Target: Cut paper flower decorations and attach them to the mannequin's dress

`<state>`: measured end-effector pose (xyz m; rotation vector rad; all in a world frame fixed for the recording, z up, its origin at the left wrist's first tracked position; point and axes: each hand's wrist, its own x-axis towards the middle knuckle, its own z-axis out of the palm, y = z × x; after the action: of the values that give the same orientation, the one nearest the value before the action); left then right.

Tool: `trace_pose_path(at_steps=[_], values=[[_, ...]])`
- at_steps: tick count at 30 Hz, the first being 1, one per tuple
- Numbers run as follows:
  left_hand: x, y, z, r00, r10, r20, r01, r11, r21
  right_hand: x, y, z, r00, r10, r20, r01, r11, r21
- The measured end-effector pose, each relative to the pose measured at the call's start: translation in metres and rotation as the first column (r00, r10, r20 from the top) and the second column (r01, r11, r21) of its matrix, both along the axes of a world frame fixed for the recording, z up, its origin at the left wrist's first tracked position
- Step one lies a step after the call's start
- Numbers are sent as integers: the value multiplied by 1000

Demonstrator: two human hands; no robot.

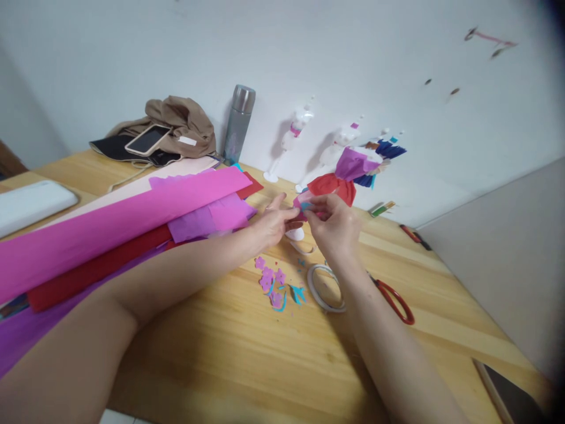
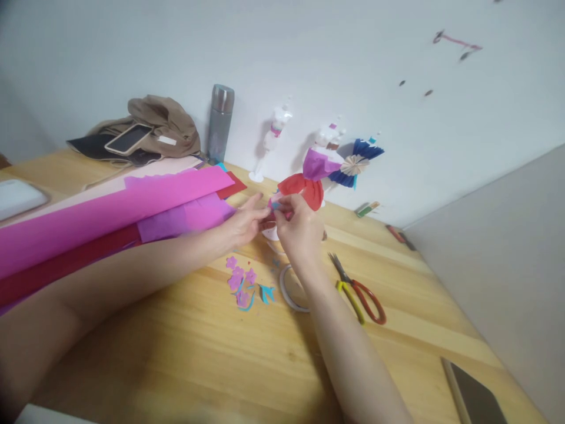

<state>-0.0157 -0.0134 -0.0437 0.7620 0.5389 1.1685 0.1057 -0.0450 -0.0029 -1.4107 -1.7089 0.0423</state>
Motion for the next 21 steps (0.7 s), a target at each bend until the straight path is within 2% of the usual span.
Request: trace_pose_path(at_steps=[4, 9, 15, 21], values=[[0, -3, 4, 994, -20, 111, 30, 995, -90, -2, -4, 4, 997, -41, 69, 40, 999, 24], [0, -6, 8, 987, -14, 162, 39, 988, -147, -5, -8, 6, 989, -87, 117, 81, 995, 53], [1, -8, 11, 983, 40, 178, -5, 981, -193, -6, -8, 4, 986, -77, 149, 69, 996, 56], [2, -6, 9, 993, 54, 109, -38, 989, -146, -4, -6, 2, 985, -67, 158, 58, 996, 61]])
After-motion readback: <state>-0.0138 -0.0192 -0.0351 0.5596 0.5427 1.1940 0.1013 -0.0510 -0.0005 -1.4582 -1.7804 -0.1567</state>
